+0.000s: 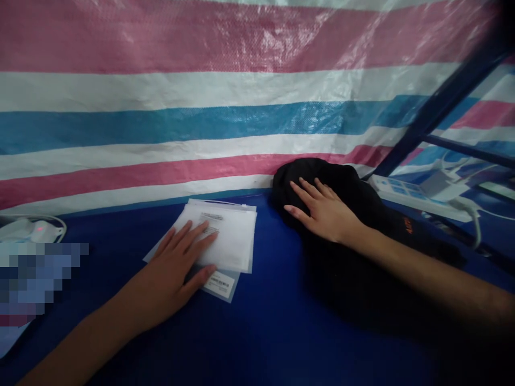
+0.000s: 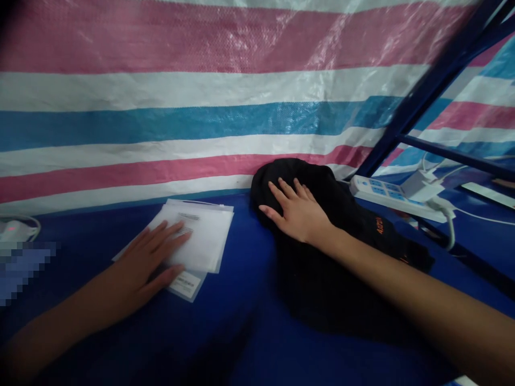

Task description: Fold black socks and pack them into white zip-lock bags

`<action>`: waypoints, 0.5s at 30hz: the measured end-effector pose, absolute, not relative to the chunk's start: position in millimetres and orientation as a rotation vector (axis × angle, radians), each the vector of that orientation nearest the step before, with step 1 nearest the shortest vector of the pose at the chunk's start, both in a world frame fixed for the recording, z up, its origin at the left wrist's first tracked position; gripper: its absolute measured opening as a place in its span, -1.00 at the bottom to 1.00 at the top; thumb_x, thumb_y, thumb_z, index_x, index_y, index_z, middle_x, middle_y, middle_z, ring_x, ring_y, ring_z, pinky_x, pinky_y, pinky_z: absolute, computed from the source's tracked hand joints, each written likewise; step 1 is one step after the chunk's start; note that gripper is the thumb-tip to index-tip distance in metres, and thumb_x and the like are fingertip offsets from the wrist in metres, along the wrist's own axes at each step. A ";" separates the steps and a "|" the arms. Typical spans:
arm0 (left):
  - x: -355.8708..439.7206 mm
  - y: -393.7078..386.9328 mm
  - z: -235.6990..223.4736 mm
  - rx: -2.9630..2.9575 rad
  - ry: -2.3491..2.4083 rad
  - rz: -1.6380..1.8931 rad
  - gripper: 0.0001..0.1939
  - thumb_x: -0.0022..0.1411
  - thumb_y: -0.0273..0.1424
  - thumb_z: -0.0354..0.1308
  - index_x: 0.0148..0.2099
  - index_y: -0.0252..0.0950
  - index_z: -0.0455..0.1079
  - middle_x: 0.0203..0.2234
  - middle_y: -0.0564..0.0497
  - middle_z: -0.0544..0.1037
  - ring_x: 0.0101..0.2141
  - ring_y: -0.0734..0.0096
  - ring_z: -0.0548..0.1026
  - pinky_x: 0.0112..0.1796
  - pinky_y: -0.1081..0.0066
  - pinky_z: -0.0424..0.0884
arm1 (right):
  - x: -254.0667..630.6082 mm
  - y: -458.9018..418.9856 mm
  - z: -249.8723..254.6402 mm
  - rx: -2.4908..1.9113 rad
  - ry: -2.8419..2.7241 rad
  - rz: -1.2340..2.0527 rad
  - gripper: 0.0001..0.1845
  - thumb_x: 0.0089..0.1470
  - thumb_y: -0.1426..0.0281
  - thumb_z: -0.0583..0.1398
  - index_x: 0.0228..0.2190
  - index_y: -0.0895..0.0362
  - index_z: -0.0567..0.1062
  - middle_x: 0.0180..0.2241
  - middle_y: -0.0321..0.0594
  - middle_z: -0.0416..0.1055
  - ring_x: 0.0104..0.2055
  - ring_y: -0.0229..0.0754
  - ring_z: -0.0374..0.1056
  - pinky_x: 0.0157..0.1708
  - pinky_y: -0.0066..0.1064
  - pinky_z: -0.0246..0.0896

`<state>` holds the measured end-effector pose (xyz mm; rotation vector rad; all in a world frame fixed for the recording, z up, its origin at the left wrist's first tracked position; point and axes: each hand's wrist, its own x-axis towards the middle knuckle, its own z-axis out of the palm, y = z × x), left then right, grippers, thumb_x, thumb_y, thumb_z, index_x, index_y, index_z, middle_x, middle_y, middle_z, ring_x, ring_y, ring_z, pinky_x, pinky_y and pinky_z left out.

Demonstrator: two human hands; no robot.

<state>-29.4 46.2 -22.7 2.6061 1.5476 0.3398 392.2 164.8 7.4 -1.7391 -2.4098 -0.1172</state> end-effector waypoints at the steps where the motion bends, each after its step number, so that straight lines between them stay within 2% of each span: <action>1: -33.0 47.9 -20.8 2.610 1.535 0.345 -0.33 0.68 0.05 0.01 0.70 0.16 0.12 0.70 0.06 0.09 0.66 -0.15 0.09 0.61 -0.29 0.02 | 392.6 165.5 14.1 -1.742 -2.432 -0.100 0.06 0.47 -0.34 -0.07 0.66 0.07 0.12 0.68 0.04 0.01 0.72 0.58 -0.16 0.62 0.48 -0.07; 3: -37.9 50.4 -19.6 2.622 1.529 0.355 -0.35 0.69 0.04 0.01 0.68 0.16 0.15 0.69 0.08 0.12 0.65 -0.15 0.12 0.60 -0.31 0.04 | 391.3 165.0 36.5 -1.752 -2.523 -0.016 0.08 0.44 -0.33 0.02 0.64 0.09 0.19 0.66 0.06 0.09 0.70 0.58 -0.08 0.61 0.45 0.00; 4: -39.3 51.4 -20.2 2.630 1.529 0.357 -0.35 0.69 0.05 0.01 0.68 0.15 0.16 0.69 0.08 0.12 0.65 -0.15 0.12 0.59 -0.31 0.06 | 389.0 163.4 51.8 -1.756 -2.581 0.045 0.07 0.41 -0.33 0.07 0.60 0.10 0.28 0.62 0.07 0.19 0.68 0.58 0.01 0.60 0.41 0.06; 6: -40.9 52.9 -22.6 2.653 1.524 0.352 -0.34 0.68 0.07 0.02 0.68 0.15 0.15 0.69 0.08 0.13 0.65 -0.14 0.12 0.59 -0.31 0.08 | 379.0 157.7 85.1 -1.713 -2.667 0.142 -0.04 0.40 -0.30 0.13 0.46 0.13 0.53 0.48 0.15 0.44 0.53 0.61 0.32 0.51 0.41 0.24; 7: -41.4 53.5 -24.0 2.665 1.521 0.353 -0.33 0.68 0.07 0.02 0.69 0.16 0.14 0.69 0.09 0.13 0.65 -0.13 0.12 0.59 -0.30 0.08 | 370.6 154.3 99.5 -1.662 -2.672 0.165 -0.10 0.40 -0.30 0.15 0.38 0.08 0.61 0.39 0.13 0.54 0.42 0.61 0.46 0.43 0.43 0.33; 9: -42.2 54.2 -26.3 2.684 1.511 0.354 -0.32 0.68 0.07 0.03 0.70 0.18 0.09 0.69 0.11 0.13 0.65 -0.11 0.12 0.60 -0.29 0.08 | 347.1 148.6 114.8 -1.426 -2.722 0.278 -0.25 0.42 -0.25 0.18 0.30 -0.04 0.68 0.32 0.02 0.63 0.30 0.51 0.57 0.36 0.35 0.40; 10: -42.6 54.4 -27.0 2.689 1.508 0.355 -0.31 0.68 0.07 0.03 0.70 0.20 0.08 0.69 0.12 0.13 0.65 -0.10 0.11 0.60 -0.28 0.08 | 333.0 147.2 113.7 -1.284 -2.729 0.400 -0.33 0.47 -0.18 0.17 0.29 -0.05 0.68 0.32 -0.02 0.63 0.30 0.42 0.58 0.36 0.24 0.41; 12: -43.3 54.4 -27.6 2.680 1.521 0.384 -0.32 0.66 0.08 0.05 0.69 0.22 0.12 0.69 0.12 0.15 0.65 -0.11 0.11 0.59 -0.27 0.13 | 304.1 147.6 95.0 -1.136 -2.704 0.553 -0.38 0.54 -0.04 0.15 0.33 0.05 0.63 0.36 0.03 0.58 0.33 0.33 0.56 0.39 0.12 0.41; 14: -43.6 54.2 -27.4 2.657 1.539 0.428 -0.36 0.65 0.10 0.06 0.65 0.22 0.23 0.66 0.10 0.22 0.64 -0.11 0.14 0.56 -0.23 0.22 | 280.0 149.7 64.3 -1.181 -2.636 0.458 -0.31 0.56 0.00 0.15 0.46 0.13 0.49 0.51 0.16 0.40 0.48 0.38 0.41 0.46 0.21 0.30; 15: -43.6 54.1 -27.2 2.651 1.545 0.450 -0.39 0.65 0.10 0.06 0.62 0.22 0.28 0.64 0.09 0.26 0.63 -0.10 0.17 0.55 -0.20 0.25 | 271.2 150.2 49.0 -1.159 -2.640 0.418 -0.29 0.57 0.01 0.13 0.47 0.20 0.45 0.50 0.23 0.39 0.52 0.41 0.34 0.46 0.26 0.28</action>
